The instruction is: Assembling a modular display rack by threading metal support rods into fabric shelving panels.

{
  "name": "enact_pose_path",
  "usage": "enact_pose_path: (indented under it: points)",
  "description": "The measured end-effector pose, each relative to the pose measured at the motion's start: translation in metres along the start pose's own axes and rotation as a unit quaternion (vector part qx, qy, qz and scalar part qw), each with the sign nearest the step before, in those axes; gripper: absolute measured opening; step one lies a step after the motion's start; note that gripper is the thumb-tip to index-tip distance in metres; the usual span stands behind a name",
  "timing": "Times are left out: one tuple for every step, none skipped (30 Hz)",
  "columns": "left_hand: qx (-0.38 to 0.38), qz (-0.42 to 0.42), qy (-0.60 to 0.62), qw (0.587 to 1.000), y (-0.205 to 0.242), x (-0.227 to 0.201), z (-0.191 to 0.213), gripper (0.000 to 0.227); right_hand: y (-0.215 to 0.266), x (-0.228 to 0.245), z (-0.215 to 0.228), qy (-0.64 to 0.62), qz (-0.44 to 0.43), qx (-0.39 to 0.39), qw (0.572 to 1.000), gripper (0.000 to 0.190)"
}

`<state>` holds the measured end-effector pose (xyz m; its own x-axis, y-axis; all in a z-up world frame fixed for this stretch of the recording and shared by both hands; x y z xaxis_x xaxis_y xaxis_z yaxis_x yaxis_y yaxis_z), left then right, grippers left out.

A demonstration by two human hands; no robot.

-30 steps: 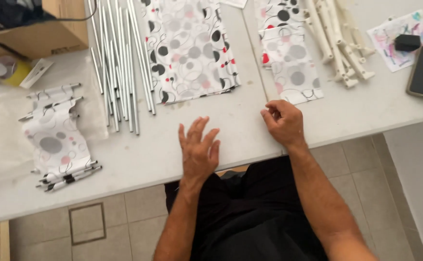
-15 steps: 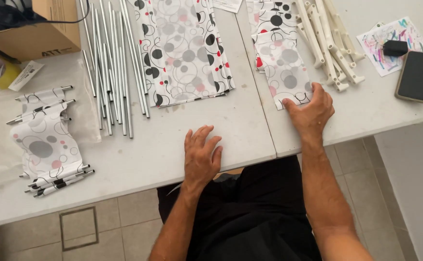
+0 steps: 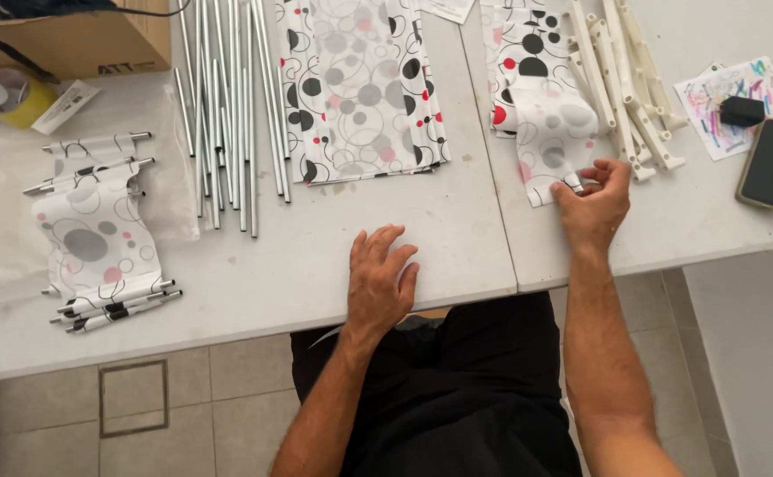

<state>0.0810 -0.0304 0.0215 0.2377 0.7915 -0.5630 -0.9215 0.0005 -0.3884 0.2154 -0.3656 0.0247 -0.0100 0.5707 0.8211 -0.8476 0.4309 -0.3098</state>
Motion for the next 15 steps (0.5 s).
enact_pose_path:
  points:
    - [-0.002,0.002,-0.001,1.000,-0.001,-0.001,0.001,0.020,0.000,0.001,0.001,-0.001,0.002,0.002,1.000,0.064]
    - [-0.002,-0.001,0.004,1.000,-0.001,-0.002,0.003,0.019,0.001,0.002,0.001,-0.037,0.007,0.011,0.999,0.056]
    - [-0.002,-0.003,0.009,1.000,-0.001,-0.003,0.005,0.019,0.003,0.003,0.001,-0.073,0.013,0.019,0.997,0.050]
    - [-0.004,-0.001,0.007,1.000,-0.001,-0.003,0.005,0.019,0.004,0.001,0.001,-0.075,0.014,0.022,0.997,0.050]
    - [-0.007,-0.009,0.009,1.000,-0.001,-0.004,0.005,0.019,0.006,0.000,0.000,-0.114,0.010,0.036,0.993,0.047]
    - [-0.011,-0.014,0.010,1.000,-0.002,-0.004,0.006,0.018,0.006,-0.001,-0.001,-0.154,0.007,0.052,0.987,0.045]
    - [-0.015,-0.011,0.008,1.000,-0.002,-0.003,0.004,0.018,0.008,-0.010,-0.003,-0.156,0.010,0.057,0.986,0.045]
    - [-0.023,-0.025,0.015,0.999,-0.001,-0.003,0.003,0.017,0.010,-0.023,-0.008,-0.258,-0.029,0.066,0.963,0.047]
    - [-0.030,-0.038,0.023,0.999,0.000,-0.003,0.003,0.016,0.014,-0.035,-0.013,-0.356,-0.069,0.077,0.929,0.050]
    - [-0.033,-0.028,0.017,0.999,0.001,-0.001,-0.001,0.016,0.022,-0.028,-0.017,-0.357,-0.071,0.089,0.927,0.050]
    - [-0.035,-0.048,0.042,0.997,0.003,-0.001,-0.005,0.020,0.031,-0.021,-0.023,-0.434,-0.077,0.121,0.890,0.049]
    - [-0.038,-0.069,0.064,0.995,0.004,0.000,-0.008,0.023,0.040,-0.013,-0.030,-0.508,-0.084,0.152,0.844,0.048]
    - [-0.043,-0.059,0.058,0.996,0.005,-0.002,-0.004,0.023,0.049,-0.011,-0.030,-0.510,-0.086,0.164,0.840,0.048]
    - [-0.045,-0.041,0.125,0.990,0.004,-0.002,0.001,0.050,0.057,-0.007,-0.030,-0.457,-0.079,0.212,0.860,0.044]
    - [-0.047,-0.024,0.192,0.980,0.003,-0.004,0.005,0.078,0.066,-0.004,-0.030,-0.401,-0.069,0.259,0.876,0.041]
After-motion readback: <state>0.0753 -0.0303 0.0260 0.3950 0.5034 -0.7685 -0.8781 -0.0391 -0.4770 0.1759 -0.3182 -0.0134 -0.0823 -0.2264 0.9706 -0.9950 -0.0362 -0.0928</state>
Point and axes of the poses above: each hand's wrist, its own y-axis away from the middle knuckle, its own z-axis out of the back of the hand, x = y × z, the point moved 4 cm from there along -y, towards the middle knuckle, and after that the axes turned 8 degrees about -y, right-handed, at the moved point
